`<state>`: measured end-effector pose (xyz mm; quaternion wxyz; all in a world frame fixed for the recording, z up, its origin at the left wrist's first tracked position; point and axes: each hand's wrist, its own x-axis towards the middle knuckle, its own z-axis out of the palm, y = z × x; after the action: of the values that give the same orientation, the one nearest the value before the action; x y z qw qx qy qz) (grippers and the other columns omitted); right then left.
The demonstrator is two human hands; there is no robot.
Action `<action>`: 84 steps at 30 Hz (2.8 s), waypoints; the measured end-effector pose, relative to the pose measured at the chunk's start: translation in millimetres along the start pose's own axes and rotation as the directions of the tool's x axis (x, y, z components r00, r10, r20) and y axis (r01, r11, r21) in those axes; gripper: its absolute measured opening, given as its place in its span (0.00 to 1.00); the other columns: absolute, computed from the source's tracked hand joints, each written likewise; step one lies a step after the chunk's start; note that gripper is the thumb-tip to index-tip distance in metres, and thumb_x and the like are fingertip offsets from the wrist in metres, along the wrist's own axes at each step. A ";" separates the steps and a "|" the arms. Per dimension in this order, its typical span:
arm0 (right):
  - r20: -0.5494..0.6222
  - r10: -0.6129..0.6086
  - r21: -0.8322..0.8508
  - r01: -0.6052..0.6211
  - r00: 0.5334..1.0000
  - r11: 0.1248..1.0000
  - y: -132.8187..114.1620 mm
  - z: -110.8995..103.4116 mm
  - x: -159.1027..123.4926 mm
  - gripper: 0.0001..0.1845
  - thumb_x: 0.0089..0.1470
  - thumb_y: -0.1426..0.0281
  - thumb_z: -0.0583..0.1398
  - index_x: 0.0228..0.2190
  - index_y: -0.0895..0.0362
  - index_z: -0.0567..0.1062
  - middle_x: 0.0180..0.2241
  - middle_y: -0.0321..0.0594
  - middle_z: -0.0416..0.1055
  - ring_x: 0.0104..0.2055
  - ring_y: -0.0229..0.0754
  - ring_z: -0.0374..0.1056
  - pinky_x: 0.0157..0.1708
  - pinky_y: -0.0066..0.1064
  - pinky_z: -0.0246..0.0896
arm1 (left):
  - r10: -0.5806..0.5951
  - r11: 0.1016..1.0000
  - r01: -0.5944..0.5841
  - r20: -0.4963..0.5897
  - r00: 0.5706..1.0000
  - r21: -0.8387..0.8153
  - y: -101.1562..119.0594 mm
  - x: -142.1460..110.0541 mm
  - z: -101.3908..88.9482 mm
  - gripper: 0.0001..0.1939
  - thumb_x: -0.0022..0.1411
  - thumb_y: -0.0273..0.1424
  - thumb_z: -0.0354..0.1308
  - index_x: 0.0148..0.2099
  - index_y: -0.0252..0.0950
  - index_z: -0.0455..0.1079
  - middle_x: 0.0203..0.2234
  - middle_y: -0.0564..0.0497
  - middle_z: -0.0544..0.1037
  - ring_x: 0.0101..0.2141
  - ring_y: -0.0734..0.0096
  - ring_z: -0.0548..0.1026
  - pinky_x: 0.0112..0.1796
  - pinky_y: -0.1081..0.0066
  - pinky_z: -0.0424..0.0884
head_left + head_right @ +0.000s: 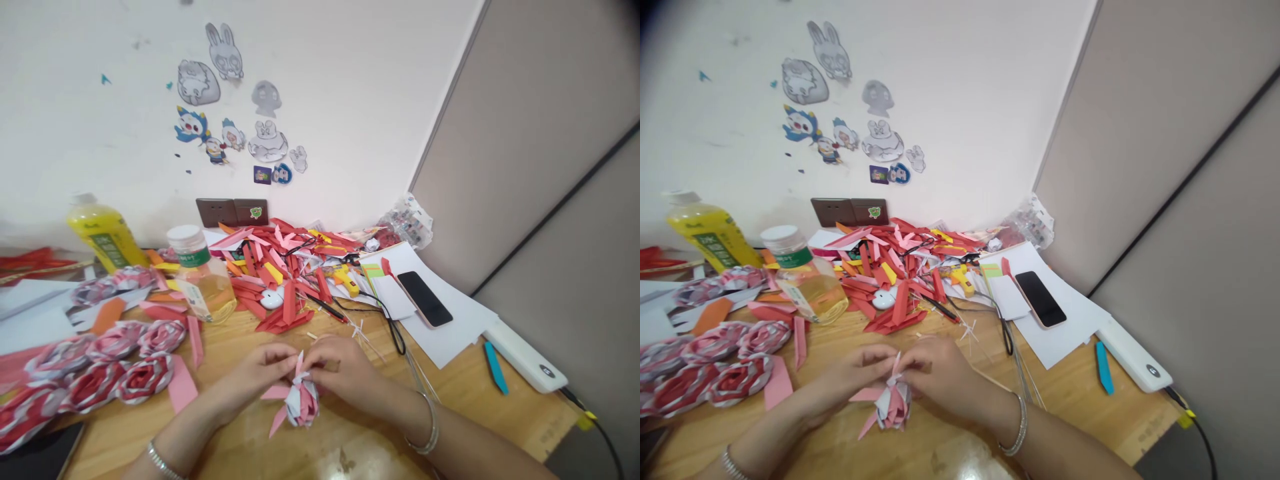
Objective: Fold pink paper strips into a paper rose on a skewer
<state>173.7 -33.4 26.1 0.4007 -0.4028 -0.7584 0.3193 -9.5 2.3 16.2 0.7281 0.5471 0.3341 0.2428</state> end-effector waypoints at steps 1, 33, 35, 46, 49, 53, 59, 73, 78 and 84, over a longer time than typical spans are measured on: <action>-0.003 -0.018 -0.002 0.018 1.000 1.000 0.1 0.8 -0.2 0.05 0.48 0.76 0.62 0.28 0.55 0.78 0.26 0.34 0.72 0.30 0.36 0.66 0.33 0.25 0.58 | -0.010 1.000 0.010 0.022 1.000 -0.003 -1.0 -0.5 0.7 0.15 0.52 0.41 0.60 0.31 0.32 0.67 0.24 0.51 0.76 0.28 0.70 0.74 0.32 0.71 0.68; 0.189 -0.266 -0.207 0.303 0.945 0.930 1.5 -10.6 3.2 0.17 0.61 0.64 0.48 0.42 0.57 0.71 0.38 0.43 0.73 0.41 0.41 0.65 0.43 0.34 0.57 | 0.353 0.840 -0.232 -0.170 0.920 0.491 -10.9 6.3 4.9 0.15 0.60 0.42 0.47 0.28 0.37 0.60 0.21 0.56 0.65 0.24 0.74 0.64 0.26 0.75 0.61; 0.181 -0.292 -0.199 0.326 0.939 0.924 3.1 -7.4 2.5 0.17 0.62 0.65 0.46 0.41 0.58 0.72 0.37 0.43 0.73 0.42 0.41 0.65 0.44 0.34 0.57 | 0.371 0.841 -0.236 -0.201 0.907 0.486 -12.8 7.1 5.4 0.15 0.60 0.42 0.46 0.29 0.37 0.60 0.21 0.56 0.65 0.24 0.74 0.64 0.26 0.75 0.62; 0.082 -0.235 -0.164 0.245 0.969 0.955 1.1 -2.2 1.7 0.19 0.62 0.65 0.46 0.32 0.57 0.74 0.31 0.40 0.72 0.35 0.39 0.64 0.40 0.33 0.56 | 0.369 0.833 -0.210 -0.230 0.901 0.513 -7.0 2.8 13.0 0.14 0.60 0.40 0.46 0.28 0.37 0.60 0.22 0.55 0.66 0.24 0.71 0.66 0.27 0.73 0.64; 0.022 -0.182 -0.116 0.183 0.983 0.976 -0.5 -0.9 2.0 0.19 0.61 0.64 0.47 0.30 0.58 0.74 0.31 0.41 0.72 0.36 0.39 0.64 0.40 0.33 0.56 | 0.389 0.838 -0.235 -0.237 0.890 0.493 -8.8 3.6 13.2 0.14 0.60 0.41 0.47 0.27 0.38 0.59 0.21 0.56 0.66 0.24 0.72 0.66 0.26 0.74 0.64; -0.011 -0.190 -0.092 0.188 0.982 0.978 -1.2 1.1 1.4 0.18 0.61 0.65 0.48 0.30 0.57 0.75 0.33 0.41 0.73 0.37 0.39 0.65 0.41 0.34 0.57 | 0.386 0.873 -0.255 -0.270 0.882 0.415 -6.8 3.3 15.1 0.16 0.60 0.44 0.47 0.27 0.38 0.59 0.21 0.57 0.65 0.23 0.74 0.66 0.25 0.75 0.64; -0.071 -0.151 -0.053 0.147 0.986 0.988 0.2 0.7 -0.2 0.17 0.61 0.65 0.49 0.34 0.56 0.75 0.33 0.40 0.73 0.37 0.39 0.66 0.40 0.33 0.58 | 0.335 0.907 -0.232 -0.271 0.902 0.351 -2.7 0.3 19.4 0.17 0.58 0.47 0.47 0.28 0.38 0.58 0.20 0.57 0.65 0.20 0.74 0.66 0.21 0.75 0.63; -0.095 -0.244 -0.100 0.235 0.965 0.967 5.3 -0.6 0.0 0.14 0.60 0.65 0.50 0.41 0.55 0.73 0.38 0.42 0.73 0.41 0.41 0.66 0.43 0.36 0.59 | 0.462 0.806 -0.246 -0.313 0.829 0.538 -4.4 -0.6 18.4 0.16 0.61 0.42 0.45 0.26 0.38 0.59 0.22 0.54 0.66 0.25 0.71 0.65 0.28 0.73 0.62; -0.015 -0.331 -0.182 0.323 0.944 0.929 3.4 -1.3 0.1 0.13 0.59 0.68 0.50 0.42 0.56 0.72 0.38 0.43 0.73 0.42 0.42 0.65 0.43 0.38 0.58 | 0.482 0.795 -0.261 -0.310 0.819 0.548 -3.7 -0.4 18.2 0.16 0.60 0.42 0.46 0.26 0.38 0.59 0.21 0.55 0.65 0.24 0.71 0.64 0.28 0.73 0.61; 0.029 -0.321 -0.194 0.320 0.947 0.927 1.6 -3.6 1.3 0.15 0.60 0.65 0.48 0.42 0.56 0.71 0.37 0.43 0.73 0.40 0.42 0.65 0.41 0.37 0.58 | 0.434 0.845 -0.267 -0.301 0.849 0.464 -3.1 -0.6 21.2 0.17 0.59 0.45 0.46 0.26 0.38 0.59 0.21 0.55 0.65 0.26 0.70 0.65 0.28 0.73 0.62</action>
<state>176.9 -31.0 27.0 0.4070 -0.3116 -0.8411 0.1726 6.0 -12.5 17.1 0.4576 0.6779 0.4087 0.4049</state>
